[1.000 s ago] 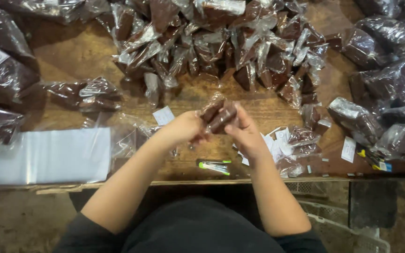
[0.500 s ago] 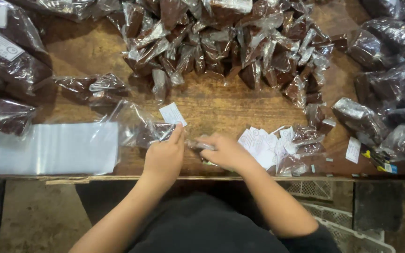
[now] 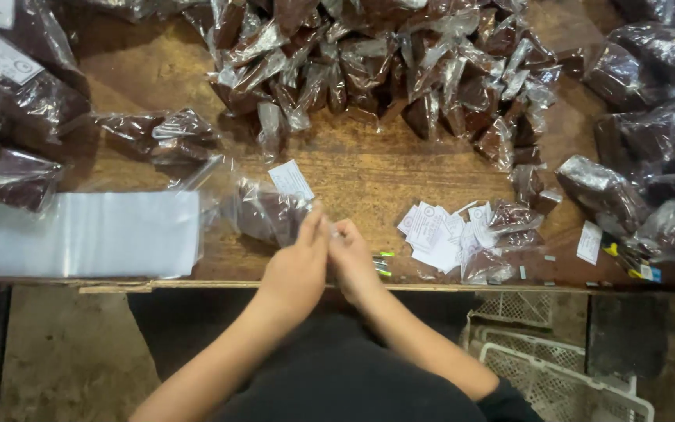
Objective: Packaging individual snacks into plastic bags with labels and stapling them shut
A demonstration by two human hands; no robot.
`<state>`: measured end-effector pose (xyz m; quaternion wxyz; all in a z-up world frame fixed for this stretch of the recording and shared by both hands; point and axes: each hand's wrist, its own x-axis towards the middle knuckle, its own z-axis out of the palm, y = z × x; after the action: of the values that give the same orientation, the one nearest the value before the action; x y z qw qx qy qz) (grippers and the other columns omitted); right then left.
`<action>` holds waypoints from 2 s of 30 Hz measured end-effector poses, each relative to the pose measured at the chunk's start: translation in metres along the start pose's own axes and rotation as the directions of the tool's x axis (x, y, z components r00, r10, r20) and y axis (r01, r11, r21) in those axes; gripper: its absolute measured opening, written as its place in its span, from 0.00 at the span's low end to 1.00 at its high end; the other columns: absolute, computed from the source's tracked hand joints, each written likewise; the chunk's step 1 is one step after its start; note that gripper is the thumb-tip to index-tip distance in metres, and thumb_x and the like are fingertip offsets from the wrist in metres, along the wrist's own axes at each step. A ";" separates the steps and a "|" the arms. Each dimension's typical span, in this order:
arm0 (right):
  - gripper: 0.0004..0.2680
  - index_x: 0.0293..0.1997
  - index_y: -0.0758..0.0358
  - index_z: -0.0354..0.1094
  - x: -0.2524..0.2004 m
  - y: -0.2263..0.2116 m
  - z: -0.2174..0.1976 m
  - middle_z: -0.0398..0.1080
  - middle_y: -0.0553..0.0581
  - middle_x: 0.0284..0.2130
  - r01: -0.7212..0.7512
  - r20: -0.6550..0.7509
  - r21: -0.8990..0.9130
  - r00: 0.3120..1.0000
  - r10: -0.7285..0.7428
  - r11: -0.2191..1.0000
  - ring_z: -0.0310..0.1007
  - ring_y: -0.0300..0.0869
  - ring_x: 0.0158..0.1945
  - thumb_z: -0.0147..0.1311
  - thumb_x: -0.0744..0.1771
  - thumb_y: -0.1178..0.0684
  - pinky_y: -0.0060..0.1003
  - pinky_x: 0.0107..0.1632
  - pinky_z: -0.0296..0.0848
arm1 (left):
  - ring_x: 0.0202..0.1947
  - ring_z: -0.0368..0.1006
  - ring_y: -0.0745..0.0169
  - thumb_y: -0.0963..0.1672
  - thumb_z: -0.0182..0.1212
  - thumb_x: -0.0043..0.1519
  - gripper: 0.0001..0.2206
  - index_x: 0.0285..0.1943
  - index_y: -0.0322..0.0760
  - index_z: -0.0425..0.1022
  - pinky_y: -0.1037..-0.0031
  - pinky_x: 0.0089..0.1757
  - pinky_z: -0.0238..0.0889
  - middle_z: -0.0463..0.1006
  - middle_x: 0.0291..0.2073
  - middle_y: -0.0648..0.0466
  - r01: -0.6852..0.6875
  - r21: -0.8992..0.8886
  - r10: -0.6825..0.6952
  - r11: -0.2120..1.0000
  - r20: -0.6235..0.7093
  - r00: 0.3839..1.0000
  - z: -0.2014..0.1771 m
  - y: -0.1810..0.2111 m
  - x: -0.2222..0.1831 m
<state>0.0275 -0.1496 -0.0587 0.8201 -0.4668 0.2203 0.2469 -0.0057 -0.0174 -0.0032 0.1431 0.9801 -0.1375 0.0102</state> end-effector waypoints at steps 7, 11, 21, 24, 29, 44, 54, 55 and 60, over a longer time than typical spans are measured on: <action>0.07 0.43 0.58 0.79 0.012 -0.043 -0.070 0.74 0.57 0.36 0.565 0.554 -0.770 0.823 -0.128 0.297 0.72 0.52 0.44 0.52 0.69 0.52 0.46 0.52 0.71 | 0.52 0.75 0.31 0.41 0.56 0.58 0.28 0.71 0.34 0.63 0.53 0.51 0.71 0.60 0.70 0.41 0.112 -0.497 0.028 0.860 0.265 0.964 0.054 -0.027 0.040; 0.18 0.59 0.75 0.69 0.031 -0.119 -0.159 0.73 0.80 0.46 0.370 0.259 -0.909 0.863 -0.434 0.193 0.71 0.71 0.53 0.54 0.64 0.56 0.60 0.58 0.67 | 0.57 0.74 0.41 0.33 0.47 0.62 0.15 0.51 0.29 0.80 0.61 0.59 0.62 0.81 0.49 0.42 -0.303 -0.553 -0.021 0.776 -0.503 0.864 -0.009 -0.080 0.072; 0.25 0.60 0.65 0.74 -0.003 -0.204 -0.240 0.76 0.70 0.50 -0.434 -0.358 -0.898 0.813 -0.459 -0.068 0.75 0.61 0.55 0.64 0.62 0.36 0.54 0.53 0.74 | 0.49 0.74 0.52 0.54 0.69 0.57 0.20 0.58 0.57 0.79 0.56 0.45 0.70 0.78 0.47 0.60 0.585 0.128 -0.573 0.801 -0.121 0.811 0.070 -0.321 0.040; 0.22 0.54 0.63 0.77 -0.010 -0.206 -0.208 0.77 0.68 0.42 -0.394 -0.306 -0.919 0.757 -0.577 -0.029 0.78 0.61 0.49 0.69 0.60 0.40 0.54 0.47 0.75 | 0.33 0.73 0.60 0.49 0.76 0.62 0.14 0.54 0.49 0.82 0.70 0.33 0.65 0.78 0.33 0.56 0.457 -0.649 -0.717 0.608 -0.203 0.666 0.016 -0.251 0.040; 0.20 0.59 0.60 0.70 -0.031 -0.178 -0.068 0.74 0.60 0.49 0.287 -0.018 -0.687 0.912 -0.410 0.668 0.73 0.46 0.51 0.66 0.63 0.49 0.43 0.54 0.73 | 0.53 0.75 0.40 0.42 0.65 0.59 0.20 0.62 0.37 0.76 0.54 0.52 0.69 0.78 0.52 0.39 0.286 -0.864 -0.420 0.414 0.097 0.902 -0.052 -0.121 0.042; 0.32 0.71 0.47 0.55 0.022 -0.070 -0.073 0.62 0.56 0.64 0.290 0.332 -0.939 0.902 -0.275 -0.184 0.59 0.51 0.69 0.65 0.59 0.57 0.54 0.67 0.53 | 0.61 0.67 0.47 0.47 0.64 0.56 0.11 0.41 0.38 0.83 0.60 0.54 0.60 0.74 0.61 0.43 -0.174 0.132 0.200 0.976 -0.224 0.954 0.047 0.001 0.023; 0.37 0.75 0.64 0.50 -0.021 -0.061 -0.044 0.60 0.69 0.63 0.640 0.633 -0.768 0.754 -0.172 -0.024 0.59 0.63 0.66 0.60 0.55 0.66 0.55 0.68 0.56 | 0.23 0.82 0.50 0.38 0.55 0.56 0.25 0.66 0.26 0.69 0.66 0.24 0.75 0.65 0.71 0.44 -0.081 0.125 0.071 0.989 0.088 0.994 -0.015 0.023 0.017; 0.34 0.76 0.64 0.47 -0.025 -0.059 -0.036 0.58 0.73 0.65 0.557 0.533 -0.821 0.826 -0.184 0.124 0.58 0.66 0.68 0.58 0.60 0.63 0.58 0.67 0.58 | 0.24 0.82 0.51 0.39 0.53 0.56 0.26 0.67 0.24 0.66 0.65 0.26 0.77 0.62 0.72 0.42 -0.106 0.128 0.090 0.986 0.123 0.988 -0.023 0.028 0.016; 0.29 0.75 0.59 0.45 -0.032 -0.021 -0.035 0.52 0.66 0.66 0.366 0.196 -0.559 0.930 -0.311 0.744 0.62 0.53 0.63 0.56 0.66 0.60 0.47 0.61 0.71 | 0.32 0.82 0.33 0.40 0.52 0.62 0.28 0.71 0.18 0.56 0.57 0.32 0.77 0.52 0.73 0.34 0.037 -0.157 -0.010 0.987 0.169 0.985 -0.025 0.019 0.023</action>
<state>0.0108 -0.1956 -0.0422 0.6755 -0.7173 0.0077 0.1703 0.0119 -0.0338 0.0273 0.2088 0.9644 -0.1380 -0.0852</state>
